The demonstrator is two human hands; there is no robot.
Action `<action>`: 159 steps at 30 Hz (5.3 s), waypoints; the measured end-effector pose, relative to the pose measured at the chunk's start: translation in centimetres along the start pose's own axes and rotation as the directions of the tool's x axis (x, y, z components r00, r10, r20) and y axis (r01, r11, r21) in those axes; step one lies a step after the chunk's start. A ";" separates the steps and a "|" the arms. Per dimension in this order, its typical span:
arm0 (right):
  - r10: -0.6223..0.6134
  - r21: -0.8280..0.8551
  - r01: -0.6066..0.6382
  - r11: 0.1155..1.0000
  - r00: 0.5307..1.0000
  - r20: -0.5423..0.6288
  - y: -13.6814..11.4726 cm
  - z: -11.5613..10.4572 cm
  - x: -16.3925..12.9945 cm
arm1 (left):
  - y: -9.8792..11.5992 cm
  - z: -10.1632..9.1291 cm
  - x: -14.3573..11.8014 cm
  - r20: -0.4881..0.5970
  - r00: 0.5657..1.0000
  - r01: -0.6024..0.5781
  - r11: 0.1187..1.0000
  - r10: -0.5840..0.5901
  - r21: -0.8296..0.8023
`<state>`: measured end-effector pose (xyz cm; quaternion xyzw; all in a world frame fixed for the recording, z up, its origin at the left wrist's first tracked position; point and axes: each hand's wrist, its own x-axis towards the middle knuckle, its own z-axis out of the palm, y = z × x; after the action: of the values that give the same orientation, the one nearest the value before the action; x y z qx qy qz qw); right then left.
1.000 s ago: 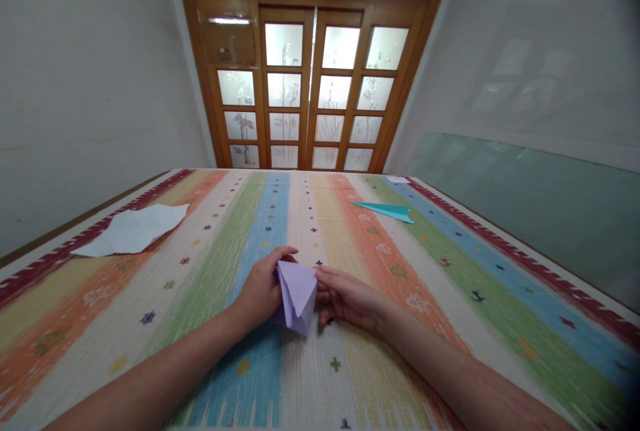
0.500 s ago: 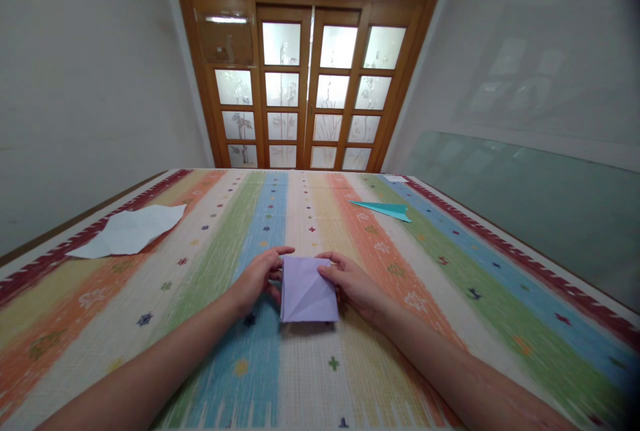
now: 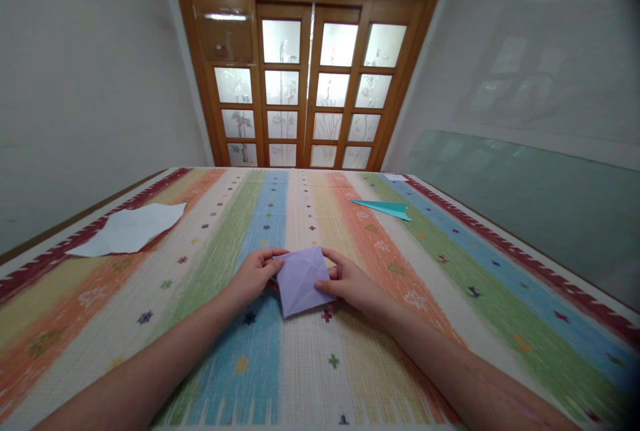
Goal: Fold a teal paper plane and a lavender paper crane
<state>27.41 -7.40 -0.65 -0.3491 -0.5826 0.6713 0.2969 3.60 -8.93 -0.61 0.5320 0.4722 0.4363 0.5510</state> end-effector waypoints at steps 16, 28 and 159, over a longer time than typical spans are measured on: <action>-0.350 -0.723 0.133 0.678 0.923 -0.158 0.2 -1.8 0.2 | 0.1 -1.2 -0.4 0.072 0.989 -0.126 0.469 0.133 0.874; -0.384 -0.915 0.329 0.233 0.896 0.224 0.8 -1.5 0.3 | -0.8 -0.3 -0.8 0.509 0.835 -0.545 0.190 0.208 0.817; -0.453 -0.656 0.662 0.363 0.740 0.496 -1.0 -1.7 -0.3 | 0.3 0.8 -2.1 0.788 0.500 -0.829 -0.067 0.359 0.556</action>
<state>28.95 -6.51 0.21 -0.1422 -0.9315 0.2259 0.2471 4.04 -11.11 -0.15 0.9660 0.2005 0.1565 -0.0464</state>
